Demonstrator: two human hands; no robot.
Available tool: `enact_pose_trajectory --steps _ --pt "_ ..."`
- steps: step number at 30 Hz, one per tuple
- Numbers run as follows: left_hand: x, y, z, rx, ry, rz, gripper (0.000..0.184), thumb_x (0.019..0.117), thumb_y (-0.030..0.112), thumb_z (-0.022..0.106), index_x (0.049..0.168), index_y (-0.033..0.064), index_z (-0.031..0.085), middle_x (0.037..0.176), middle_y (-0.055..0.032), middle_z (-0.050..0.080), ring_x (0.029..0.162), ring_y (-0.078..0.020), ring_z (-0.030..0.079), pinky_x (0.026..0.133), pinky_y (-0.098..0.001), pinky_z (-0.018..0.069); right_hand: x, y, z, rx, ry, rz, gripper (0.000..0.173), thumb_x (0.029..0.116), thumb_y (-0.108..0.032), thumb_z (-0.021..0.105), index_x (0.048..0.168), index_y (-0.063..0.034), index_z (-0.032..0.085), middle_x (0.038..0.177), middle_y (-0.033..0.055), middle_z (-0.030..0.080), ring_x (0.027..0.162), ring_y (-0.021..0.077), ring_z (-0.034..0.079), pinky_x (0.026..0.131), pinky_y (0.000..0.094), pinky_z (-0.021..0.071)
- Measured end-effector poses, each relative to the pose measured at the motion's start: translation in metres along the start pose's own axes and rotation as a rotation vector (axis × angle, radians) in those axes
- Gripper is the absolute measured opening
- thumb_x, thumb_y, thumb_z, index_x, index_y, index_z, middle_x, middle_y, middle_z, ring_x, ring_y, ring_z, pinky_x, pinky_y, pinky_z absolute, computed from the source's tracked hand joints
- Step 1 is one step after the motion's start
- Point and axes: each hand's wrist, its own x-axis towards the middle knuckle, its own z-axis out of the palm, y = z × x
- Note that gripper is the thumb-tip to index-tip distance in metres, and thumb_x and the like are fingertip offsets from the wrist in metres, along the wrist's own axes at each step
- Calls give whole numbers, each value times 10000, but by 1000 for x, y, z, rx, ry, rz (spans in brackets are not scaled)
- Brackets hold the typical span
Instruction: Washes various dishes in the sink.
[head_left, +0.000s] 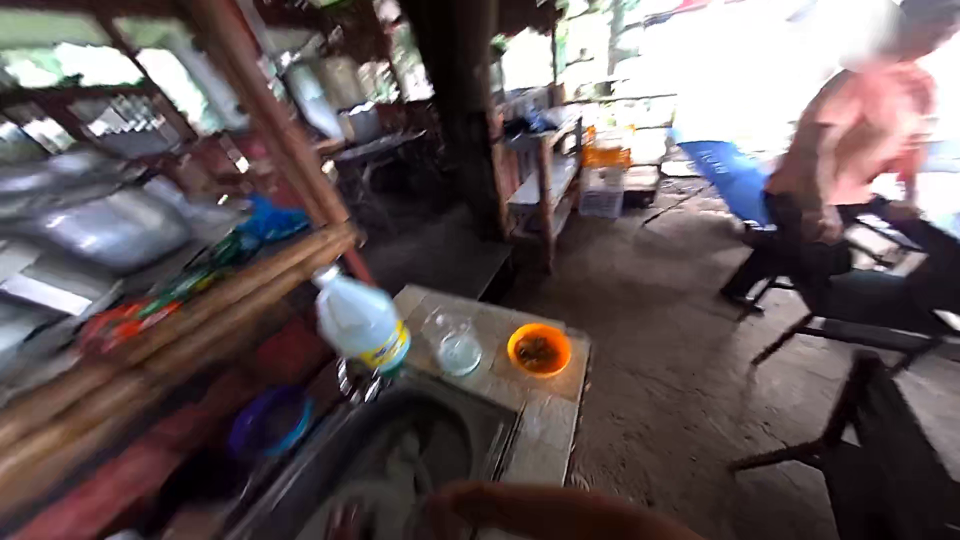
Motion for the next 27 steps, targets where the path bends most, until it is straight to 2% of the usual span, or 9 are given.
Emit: enact_pose_trajectory --steps 2,6,9,12,16,19,21,24,27 --pt "11 -9 2 123 109 -116 382 1050 112 508 1385 -61 573 1471 -322 492 1353 -489 496 1105 -613 408 13 5 -2 61 -28 107 333 1114 -169 324 1260 16 558 993 77 626 843 125 602 795 292 521" --pt "22 8 -3 -144 135 -319 468 994 74 581 1448 -20 522 1521 -257 472 1420 -390 456 1174 -514 370 49 16 0 181 -224 167 350 1115 -253 238 982 -141 543 618 -74 485 469 12 446 431 155 390" --pt "29 -16 -3 -120 -75 -197 476 1005 103 596 1464 6 517 1540 -257 446 1436 -407 423 1194 -541 319 52 9 9 106 -134 201 312 1121 -341 317 989 -141 517 611 -77 439 443 -1 398 401 141 342" --pt "21 -36 12 -34 77 -361 460 1064 213 502 1483 22 506 1545 -251 449 1436 -423 422 1175 -586 325 48 0 38 -78 121 245 365 1121 -381 348 1210 -89 549 760 -18 529 507 38 449 439 183 375" --pt "10 16 4 -266 81 -570 480 1079 264 480 1465 -22 493 1496 -277 488 1403 -417 465 1138 -563 383 53 1 53 -183 221 258 400 1126 -378 326 1272 -75 542 801 17 568 534 77 490 476 228 418" --pt "-18 60 -13 -461 82 -522 437 1035 230 580 1384 -33 578 1405 -273 573 1342 -400 531 1120 -543 410 51 2 59 -147 224 181 378 1135 -316 289 1136 -49 557 718 -5 535 496 60 467 456 212 409" --pt "-48 80 -16 -660 210 -462 391 1012 127 593 1350 -71 590 1351 -285 603 1292 -386 564 1112 -502 419 41 -3 75 -350 268 70 382 1136 -213 269 1098 17 571 780 46 541 604 103 515 571 246 456" --pt "-77 87 -26 -932 409 -427 390 1013 13 542 1381 -116 529 1351 -298 593 1254 -335 580 1087 -424 436 24 -14 97 -916 169 -106 362 1081 -53 384 1329 153 548 1297 335 598 1244 425 578 1104 506 408" --pt "-86 69 -38 -1126 460 -404 401 1017 25 544 1394 -96 485 1211 -231 634 1014 -194 650 896 -315 549 9 -18 133 -1128 202 -127 411 1062 -103 440 1415 97 503 1403 328 537 1301 475 536 1073 596 418"
